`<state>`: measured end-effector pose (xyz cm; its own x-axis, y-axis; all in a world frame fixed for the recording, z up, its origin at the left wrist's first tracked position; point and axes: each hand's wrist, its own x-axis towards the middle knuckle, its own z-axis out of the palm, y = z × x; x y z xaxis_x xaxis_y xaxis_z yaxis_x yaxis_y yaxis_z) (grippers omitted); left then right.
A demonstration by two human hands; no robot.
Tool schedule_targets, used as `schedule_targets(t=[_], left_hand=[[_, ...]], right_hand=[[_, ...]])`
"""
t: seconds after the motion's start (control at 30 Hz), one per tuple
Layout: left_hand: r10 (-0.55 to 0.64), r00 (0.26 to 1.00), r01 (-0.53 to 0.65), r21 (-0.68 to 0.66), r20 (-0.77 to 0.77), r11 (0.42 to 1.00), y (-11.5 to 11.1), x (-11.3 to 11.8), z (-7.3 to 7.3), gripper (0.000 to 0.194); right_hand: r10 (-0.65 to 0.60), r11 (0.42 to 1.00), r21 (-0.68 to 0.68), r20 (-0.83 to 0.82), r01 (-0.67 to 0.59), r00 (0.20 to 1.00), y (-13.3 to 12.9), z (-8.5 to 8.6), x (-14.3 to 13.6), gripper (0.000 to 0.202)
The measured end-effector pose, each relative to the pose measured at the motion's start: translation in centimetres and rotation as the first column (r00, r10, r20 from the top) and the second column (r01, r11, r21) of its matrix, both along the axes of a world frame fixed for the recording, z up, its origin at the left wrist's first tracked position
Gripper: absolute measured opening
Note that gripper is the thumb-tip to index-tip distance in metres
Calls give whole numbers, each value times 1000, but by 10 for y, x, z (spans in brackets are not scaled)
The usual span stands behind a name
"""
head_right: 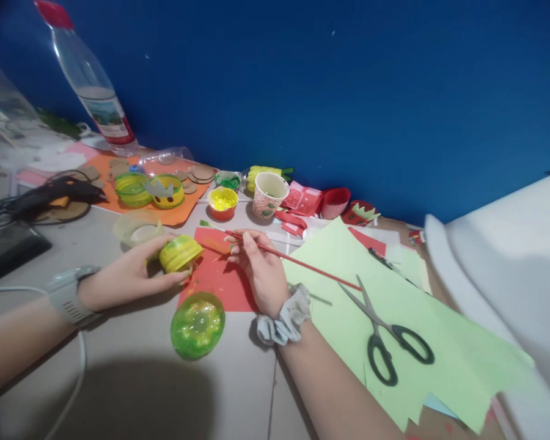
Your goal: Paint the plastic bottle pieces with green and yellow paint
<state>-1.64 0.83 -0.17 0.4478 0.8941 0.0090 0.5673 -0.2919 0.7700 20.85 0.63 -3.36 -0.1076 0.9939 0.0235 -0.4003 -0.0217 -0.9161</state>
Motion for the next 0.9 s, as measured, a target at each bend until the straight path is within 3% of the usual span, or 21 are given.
schedule_targets(t=[0.23,0.43,0.9], left_hand=[[78,997,-78,-23,10,997,-1,2,1,39],[32,998,-31,-8,60,999,-1,3,0,42],[36,998,-35,-27,43,999,-1,3,-1,43]], right_hand=[[66,998,2,45,-66,997,-7,0,-4,33],[104,995,-9,99,-104,990,-11,-3,-7,30],[15,1000,16,211,-19,977,-13,2,-7,30]])
